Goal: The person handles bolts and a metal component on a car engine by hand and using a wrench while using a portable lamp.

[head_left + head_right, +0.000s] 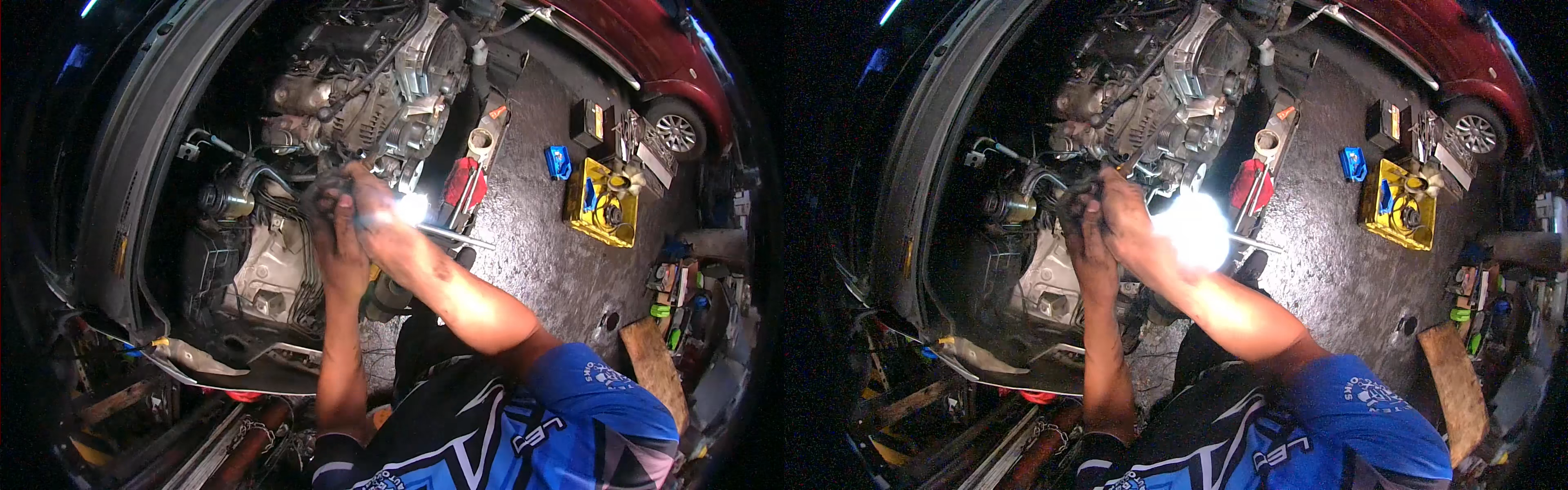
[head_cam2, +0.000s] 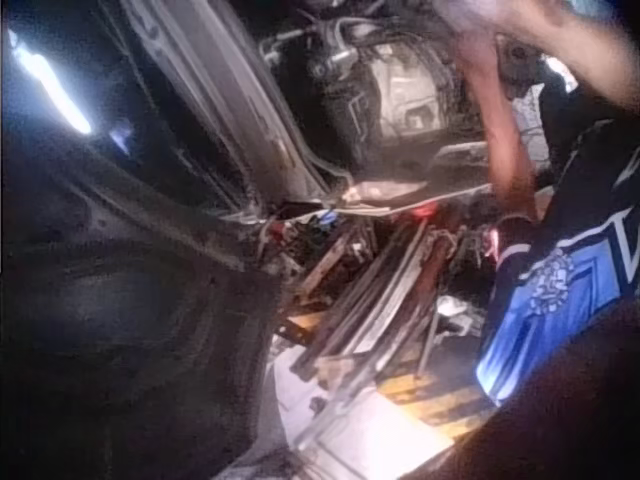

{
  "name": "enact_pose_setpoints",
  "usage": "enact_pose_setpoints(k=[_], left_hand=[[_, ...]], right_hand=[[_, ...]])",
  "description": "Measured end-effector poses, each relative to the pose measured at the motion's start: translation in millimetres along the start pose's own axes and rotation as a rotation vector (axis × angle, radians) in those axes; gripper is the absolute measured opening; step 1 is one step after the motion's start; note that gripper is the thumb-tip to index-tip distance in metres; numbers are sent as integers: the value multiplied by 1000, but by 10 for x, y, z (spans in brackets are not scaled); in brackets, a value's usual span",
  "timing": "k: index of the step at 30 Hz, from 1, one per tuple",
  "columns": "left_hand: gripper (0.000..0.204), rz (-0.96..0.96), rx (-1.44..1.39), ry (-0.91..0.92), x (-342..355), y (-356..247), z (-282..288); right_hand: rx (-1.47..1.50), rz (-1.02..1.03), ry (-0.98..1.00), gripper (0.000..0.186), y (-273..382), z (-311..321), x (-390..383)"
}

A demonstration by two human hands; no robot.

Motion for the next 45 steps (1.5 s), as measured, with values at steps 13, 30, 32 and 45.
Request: enact_pose_setpoints(k=[13,30,32,45], left_hand=[[41,43,103,-39,-109,-111,-101],[46,55,22,57,23,-23,-53],[44,64,44,15,-80,18,-76],[46,-96,59,17,-313,-228,-328]], right_hand=[[52,-246,152,36,133,218,172],[102,-377,220,36,-99,225,35],[48,-372,186,31,14,246,109],[294,-630,260,28,-266,214,62]])
Point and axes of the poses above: each hand's wrist, its own x-axis towards the middle knuckle, its own z-axis out of the back of the hand, y = z × x, the point moved 6 cm from there along x, towards the middle knuckle, and after that the axes turned 14 degrees about -y, right-handed, at the moved point
